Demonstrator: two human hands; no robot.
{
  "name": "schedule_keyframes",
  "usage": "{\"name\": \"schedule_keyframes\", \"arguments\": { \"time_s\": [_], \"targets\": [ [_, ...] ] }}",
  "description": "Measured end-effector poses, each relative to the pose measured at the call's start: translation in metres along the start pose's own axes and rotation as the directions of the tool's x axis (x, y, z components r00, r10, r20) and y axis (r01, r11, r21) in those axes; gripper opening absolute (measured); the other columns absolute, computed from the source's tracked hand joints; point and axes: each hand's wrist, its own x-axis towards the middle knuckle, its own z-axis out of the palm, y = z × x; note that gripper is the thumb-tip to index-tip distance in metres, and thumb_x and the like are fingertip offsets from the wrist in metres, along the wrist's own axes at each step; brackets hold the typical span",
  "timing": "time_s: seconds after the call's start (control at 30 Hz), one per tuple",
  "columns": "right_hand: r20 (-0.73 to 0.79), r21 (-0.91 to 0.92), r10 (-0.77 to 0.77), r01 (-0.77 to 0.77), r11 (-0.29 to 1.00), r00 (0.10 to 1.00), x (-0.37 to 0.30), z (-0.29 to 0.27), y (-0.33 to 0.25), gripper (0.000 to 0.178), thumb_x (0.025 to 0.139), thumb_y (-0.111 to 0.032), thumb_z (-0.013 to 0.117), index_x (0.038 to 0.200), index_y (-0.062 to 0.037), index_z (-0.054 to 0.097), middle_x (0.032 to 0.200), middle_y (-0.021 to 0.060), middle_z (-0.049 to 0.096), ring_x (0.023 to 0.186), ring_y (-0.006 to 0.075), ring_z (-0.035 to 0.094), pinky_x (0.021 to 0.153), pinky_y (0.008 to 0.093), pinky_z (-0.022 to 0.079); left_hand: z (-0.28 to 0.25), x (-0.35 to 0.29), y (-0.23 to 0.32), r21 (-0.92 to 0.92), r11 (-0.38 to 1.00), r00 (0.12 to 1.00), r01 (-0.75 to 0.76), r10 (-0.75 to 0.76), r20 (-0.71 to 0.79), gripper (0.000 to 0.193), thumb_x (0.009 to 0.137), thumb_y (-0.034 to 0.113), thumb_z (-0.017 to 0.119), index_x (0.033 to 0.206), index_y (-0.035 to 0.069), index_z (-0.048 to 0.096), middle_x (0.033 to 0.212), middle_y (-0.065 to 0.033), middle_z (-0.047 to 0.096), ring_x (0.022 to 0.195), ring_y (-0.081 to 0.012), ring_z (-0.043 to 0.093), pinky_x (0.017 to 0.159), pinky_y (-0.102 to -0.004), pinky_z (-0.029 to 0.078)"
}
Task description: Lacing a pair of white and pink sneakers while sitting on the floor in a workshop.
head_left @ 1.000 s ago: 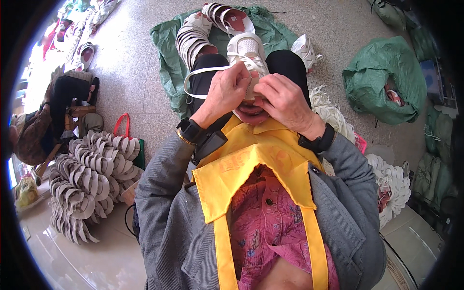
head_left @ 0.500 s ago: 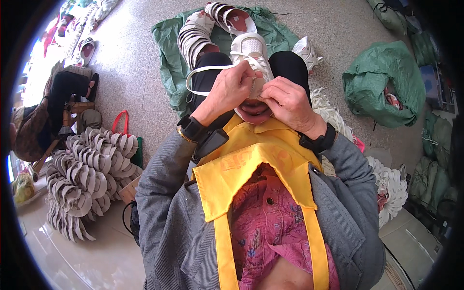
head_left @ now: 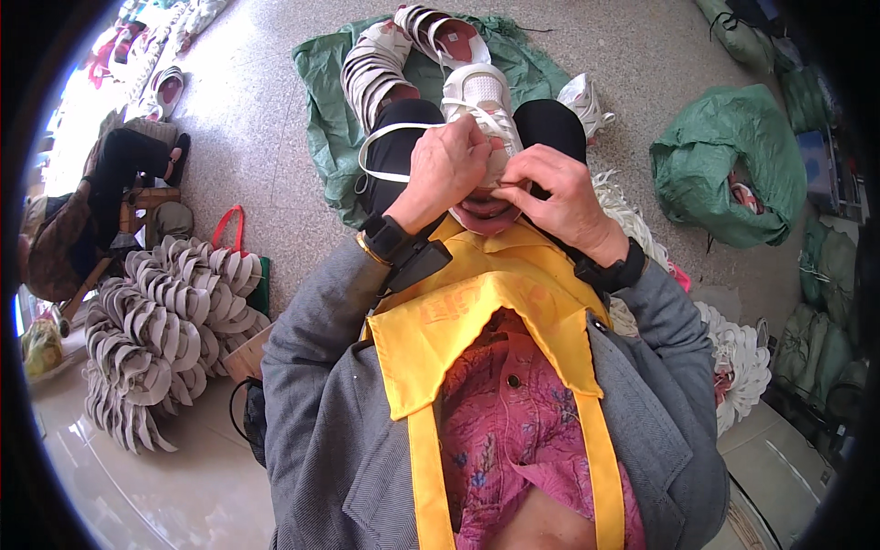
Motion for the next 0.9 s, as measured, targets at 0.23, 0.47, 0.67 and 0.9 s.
{"name": "schedule_keyframes", "arguments": {
  "time_s": [0.23, 0.47, 0.67, 0.9],
  "targets": [
    [-0.048, -0.212, -0.047, 0.035, 0.977, 0.998, 0.018, -0.004, 0.02, 0.006, 0.084, -0.001, 0.067, 0.089, -0.0005, 0.065, 0.086, 0.0135, 0.062, 0.081, 0.0342, 0.064, 0.073, 0.0406, 0.053, -0.006, 0.0, 0.003, -0.008, 1.0, 1.0, 0.021, -0.021, -0.009, 0.038, 0.083, 0.034, 0.078, 0.075, -0.001, 0.066, 0.068, -0.0186, 0.066, 0.065, -0.0365, 0.068, 0.06, -0.0424, 0.052],
    [0.253, -0.454, 0.06, 0.064, 0.889, 0.965, 0.046, -0.005, 0.023, 0.01, 0.087, -0.009, 0.06, 0.083, 0.0004, 0.062, 0.09, 0.0169, 0.063, 0.09, 0.0339, 0.065, 0.077, 0.042, 0.054, -0.008, -0.001, 0.005, 0.013, 0.998, 0.998, 0.067, -0.067, -0.003, 0.035, 0.082, 0.032, 0.078, 0.077, -0.001, 0.066, 0.069, -0.0191, 0.067, 0.067, -0.0368, 0.068, 0.061, -0.0422, 0.052],
    [0.325, -0.581, -0.077, 0.264, 0.77, 0.942, 0.051, 0.003, 0.026, 0.008, 0.084, -0.009, 0.063, 0.083, -0.0017, 0.065, 0.085, 0.0157, 0.065, 0.084, 0.0323, 0.068, 0.075, 0.0415, 0.056, -0.01, -0.001, 0.005, 0.003, 0.998, 0.998, 0.06, -0.06, 0.012, 0.028, 0.082, 0.029, 0.075, 0.079, 0.003, 0.066, 0.075, -0.02, 0.069, 0.076, -0.0393, 0.069, 0.069, -0.0475, 0.053],
    [0.451, -0.608, 0.057, 0.26, 0.75, 0.891, 0.057, 0.008, 0.015, 0.022, 0.072, -0.006, 0.072, 0.091, 0.0026, 0.066, 0.091, 0.0199, 0.066, 0.09, 0.0351, 0.067, 0.079, 0.0416, 0.056, -0.01, -0.003, 0.007, -0.016, 0.999, 0.999, 0.031, -0.032, -0.042, 0.016, 0.08, 0.017, 0.069, 0.082, 0.002, 0.063, 0.076, -0.0218, 0.068, 0.076, -0.042, 0.067, 0.07, -0.0488, 0.052]
  ]
}}
